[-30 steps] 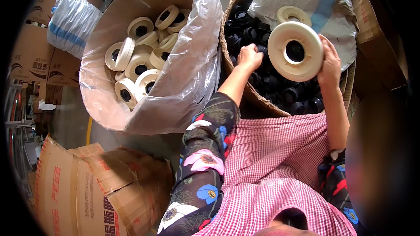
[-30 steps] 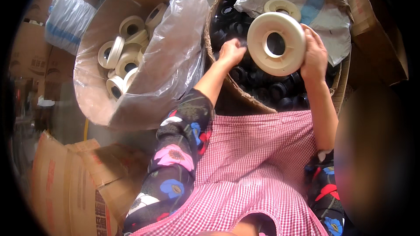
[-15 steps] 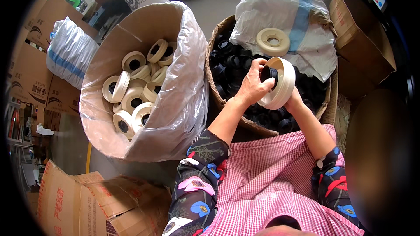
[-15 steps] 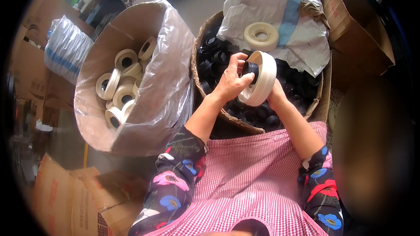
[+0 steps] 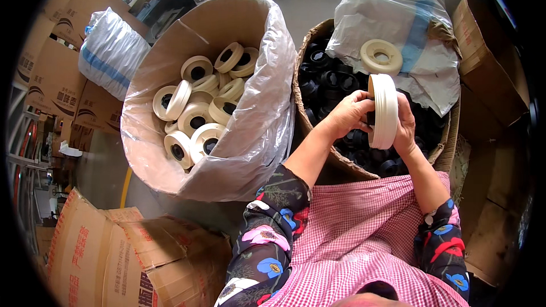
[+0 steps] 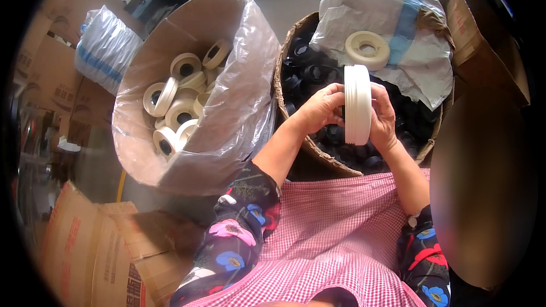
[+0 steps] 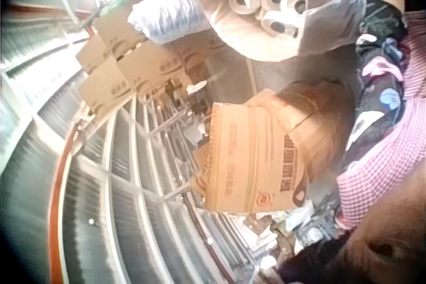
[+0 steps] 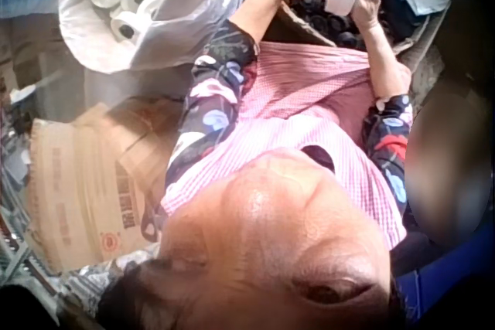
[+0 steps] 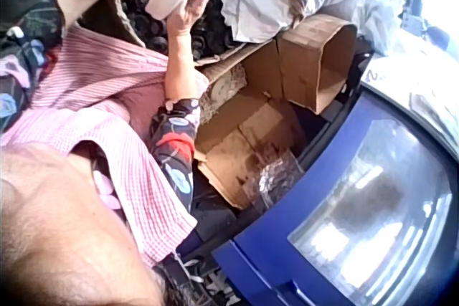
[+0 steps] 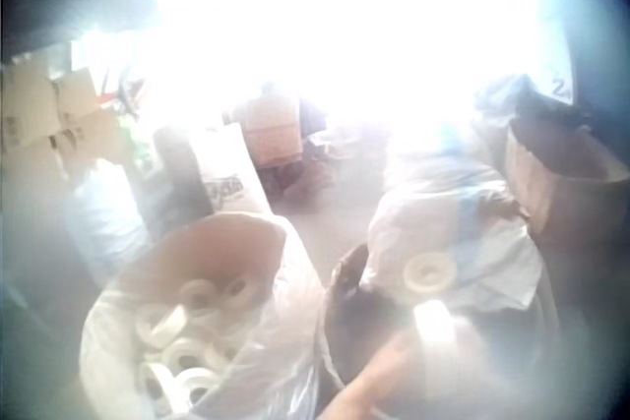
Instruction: The person assembles spools by hand, placing a black core into a white plastic ring and setting the assembled units into a large bin.
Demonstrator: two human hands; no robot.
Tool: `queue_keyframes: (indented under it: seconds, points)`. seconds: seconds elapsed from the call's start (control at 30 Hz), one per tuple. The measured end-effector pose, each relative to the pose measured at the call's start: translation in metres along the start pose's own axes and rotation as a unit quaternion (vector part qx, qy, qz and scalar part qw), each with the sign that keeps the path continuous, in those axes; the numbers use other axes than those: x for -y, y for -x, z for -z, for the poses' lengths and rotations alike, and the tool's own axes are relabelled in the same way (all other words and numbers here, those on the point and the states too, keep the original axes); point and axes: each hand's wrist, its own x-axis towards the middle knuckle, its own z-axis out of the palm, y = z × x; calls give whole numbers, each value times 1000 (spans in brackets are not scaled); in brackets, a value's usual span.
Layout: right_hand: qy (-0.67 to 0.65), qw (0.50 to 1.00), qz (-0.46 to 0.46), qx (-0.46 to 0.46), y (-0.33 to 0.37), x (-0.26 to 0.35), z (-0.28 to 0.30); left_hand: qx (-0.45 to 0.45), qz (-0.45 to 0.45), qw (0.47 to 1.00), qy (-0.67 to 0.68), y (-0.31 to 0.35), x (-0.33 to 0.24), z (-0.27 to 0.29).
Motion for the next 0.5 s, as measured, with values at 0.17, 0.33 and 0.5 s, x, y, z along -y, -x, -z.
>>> queue_keyframes:
  seconds: [0.17,0.33,0.5]
  points:
    - [199,961,183,53,-7,3,9,54,30,998,31,3,-2,4]
    - [228,941,234,86,-7,13,5,33,119,984,127,-1,13,11]
    - [231,946,216,74,-6,4,7,23,94,980,176,0,12,6]
